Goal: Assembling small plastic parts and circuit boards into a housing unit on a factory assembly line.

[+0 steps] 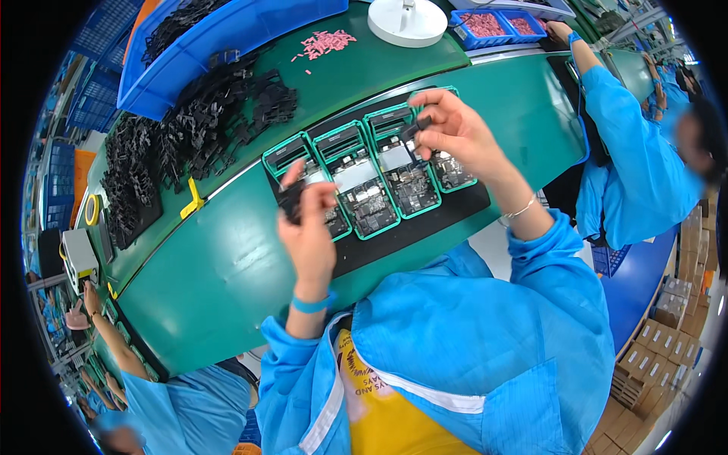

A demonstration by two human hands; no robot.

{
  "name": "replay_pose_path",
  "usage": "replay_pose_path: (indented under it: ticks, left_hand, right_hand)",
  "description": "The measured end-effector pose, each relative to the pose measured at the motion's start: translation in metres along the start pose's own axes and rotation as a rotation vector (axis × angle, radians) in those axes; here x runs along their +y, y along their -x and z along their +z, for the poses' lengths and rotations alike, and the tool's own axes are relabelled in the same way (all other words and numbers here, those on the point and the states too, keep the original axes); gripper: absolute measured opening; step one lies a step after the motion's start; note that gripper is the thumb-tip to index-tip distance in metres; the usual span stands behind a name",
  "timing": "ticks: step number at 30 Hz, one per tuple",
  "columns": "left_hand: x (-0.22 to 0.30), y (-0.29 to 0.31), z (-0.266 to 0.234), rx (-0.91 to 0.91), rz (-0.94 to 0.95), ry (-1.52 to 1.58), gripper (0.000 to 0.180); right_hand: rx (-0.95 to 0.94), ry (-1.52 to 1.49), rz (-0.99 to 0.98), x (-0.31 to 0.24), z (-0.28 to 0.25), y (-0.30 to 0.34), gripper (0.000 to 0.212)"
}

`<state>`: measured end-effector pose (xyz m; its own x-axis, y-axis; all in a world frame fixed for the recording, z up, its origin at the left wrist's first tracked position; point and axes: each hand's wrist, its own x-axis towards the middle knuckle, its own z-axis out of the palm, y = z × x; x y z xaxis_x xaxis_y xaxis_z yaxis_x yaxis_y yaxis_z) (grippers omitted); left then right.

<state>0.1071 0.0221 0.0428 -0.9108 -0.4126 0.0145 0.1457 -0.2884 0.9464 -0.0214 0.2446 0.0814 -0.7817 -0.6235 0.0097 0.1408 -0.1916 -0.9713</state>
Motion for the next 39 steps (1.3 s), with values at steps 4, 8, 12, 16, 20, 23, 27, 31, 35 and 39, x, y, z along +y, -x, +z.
replay_pose_path:
  ticks: [4, 8, 12, 16, 20, 23, 27, 31, 35, 39]
  left_hand:
    - [-0.003, 0.008, -0.071, 0.120, 0.000, -0.054, 0.042]
    - [-0.004, 0.029, -0.102, 0.120, -0.094, -0.118, 0.039]
    - [0.004, 0.047, -0.092, 0.062, -0.241, -0.004, 0.039]
    - [0.006, 0.051, -0.086, 0.056, -0.232, -0.020, 0.040]
    - [0.008, 0.050, -0.082, 0.060, -0.239, -0.015, 0.040]
    - [0.010, 0.051, -0.080, 0.091, -0.258, -0.014, 0.039]
    - [0.012, 0.051, -0.079, 0.095, -0.267, -0.030, 0.039]
    - [0.015, 0.049, -0.079, 0.086, -0.288, -0.047, 0.040]
    - [0.009, 0.043, -0.075, 0.076, -0.323, -0.043, 0.040]
    - [0.013, 0.039, -0.071, 0.020, -0.425, 0.008, 0.041]
  right_hand:
    - [-0.176, 0.701, 0.136, -0.011, -0.051, 0.025, 0.014]
    - [-0.202, 1.037, 0.112, -0.005, -0.050, 0.039, 0.024]
    - [-0.218, 1.135, 0.153, -0.008, -0.041, 0.036, 0.021]
    - [-0.179, 1.154, 0.030, 0.000, -0.049, 0.039, 0.019]
    - [-0.183, 1.186, -0.064, 0.008, -0.053, 0.041, 0.019]
    - [-0.160, 1.218, -0.054, 0.009, -0.049, 0.045, 0.021]
    - [-0.095, 1.198, -0.114, 0.011, -0.048, 0.049, 0.025]
    - [-0.026, 1.160, -0.039, 0.010, -0.043, 0.048, 0.034]
    - [-0.010, 1.174, -0.123, 0.020, -0.057, 0.053, 0.040]
    - [0.053, 1.090, -0.229, 0.029, -0.069, 0.051, 0.045]
